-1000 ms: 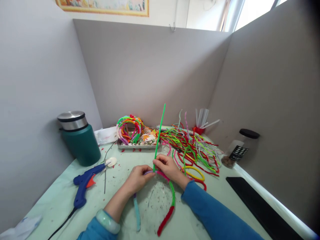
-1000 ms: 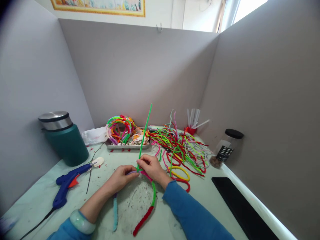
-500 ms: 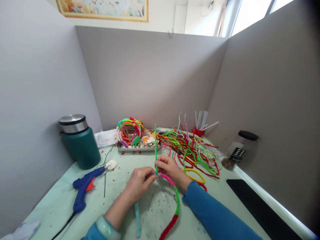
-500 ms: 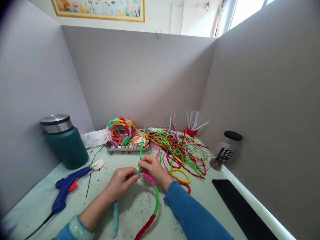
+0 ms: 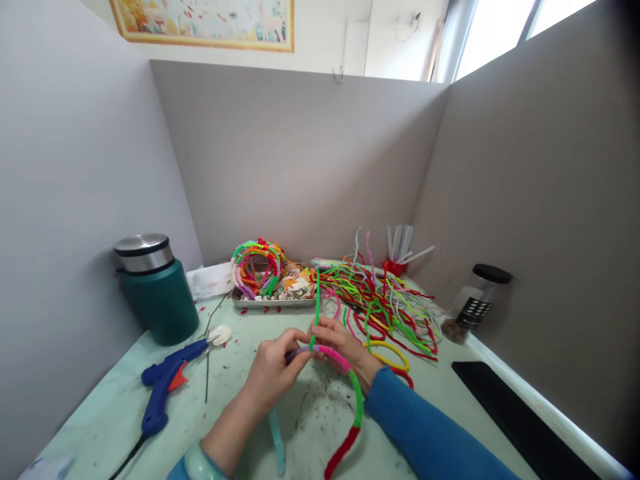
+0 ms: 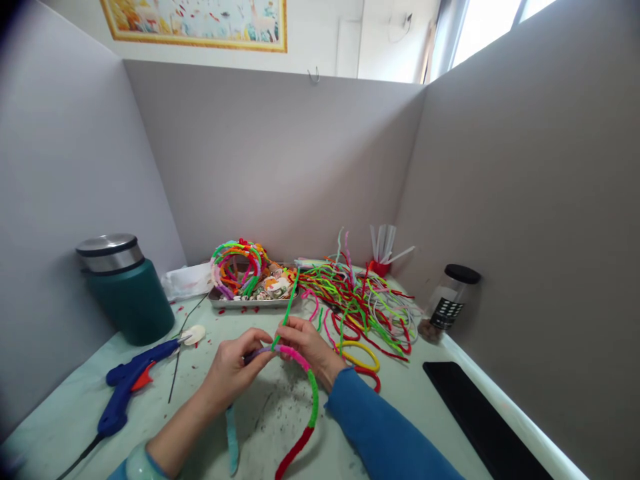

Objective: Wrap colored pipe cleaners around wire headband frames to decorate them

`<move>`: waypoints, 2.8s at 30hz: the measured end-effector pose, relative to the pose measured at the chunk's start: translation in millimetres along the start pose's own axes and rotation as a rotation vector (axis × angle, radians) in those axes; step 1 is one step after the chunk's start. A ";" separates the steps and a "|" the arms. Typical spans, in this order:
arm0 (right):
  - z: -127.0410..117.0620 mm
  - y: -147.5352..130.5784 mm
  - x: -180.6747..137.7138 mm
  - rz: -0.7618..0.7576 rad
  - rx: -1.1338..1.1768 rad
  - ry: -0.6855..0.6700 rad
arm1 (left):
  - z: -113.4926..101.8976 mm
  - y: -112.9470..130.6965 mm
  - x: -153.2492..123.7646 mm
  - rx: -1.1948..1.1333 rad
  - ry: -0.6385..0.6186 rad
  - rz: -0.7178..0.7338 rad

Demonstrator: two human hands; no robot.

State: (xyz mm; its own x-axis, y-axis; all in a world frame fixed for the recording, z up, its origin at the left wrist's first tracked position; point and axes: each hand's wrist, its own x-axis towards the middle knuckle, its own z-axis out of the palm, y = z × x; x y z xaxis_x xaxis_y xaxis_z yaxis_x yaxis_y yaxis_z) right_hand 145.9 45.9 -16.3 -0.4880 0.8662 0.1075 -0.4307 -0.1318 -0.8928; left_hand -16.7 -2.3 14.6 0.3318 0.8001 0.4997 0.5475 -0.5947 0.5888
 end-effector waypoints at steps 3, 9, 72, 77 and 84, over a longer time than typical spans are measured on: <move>-0.7 0.8 0.2 -0.013 0.000 0.024 | 0.4 -1.8 0.8 -0.071 0.028 0.013; 4.9 0.6 0.2 -0.095 -0.028 0.102 | 1.1 -5.6 3.7 -0.241 0.108 -0.114; 9.6 -0.4 1.3 -0.145 -0.147 0.169 | 3.1 -11.0 10.1 -0.630 0.028 -0.449; 9.2 -0.4 -0.3 -0.135 -0.189 0.138 | 7.9 -18.9 9.7 -0.657 0.099 -0.461; 11.8 -1.4 -6.1 -0.203 -0.422 0.093 | 9.9 -16.8 12.1 -0.771 0.121 -0.537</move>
State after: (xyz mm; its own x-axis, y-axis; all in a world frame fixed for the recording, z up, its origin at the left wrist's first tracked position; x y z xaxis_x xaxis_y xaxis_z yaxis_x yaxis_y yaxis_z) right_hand 140.6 35.1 -10.6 -0.3477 0.8962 0.2754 -0.1544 0.2350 -0.9597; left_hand -14.3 18.2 4.5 0.0775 0.9940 0.0769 -0.0689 -0.0716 0.9951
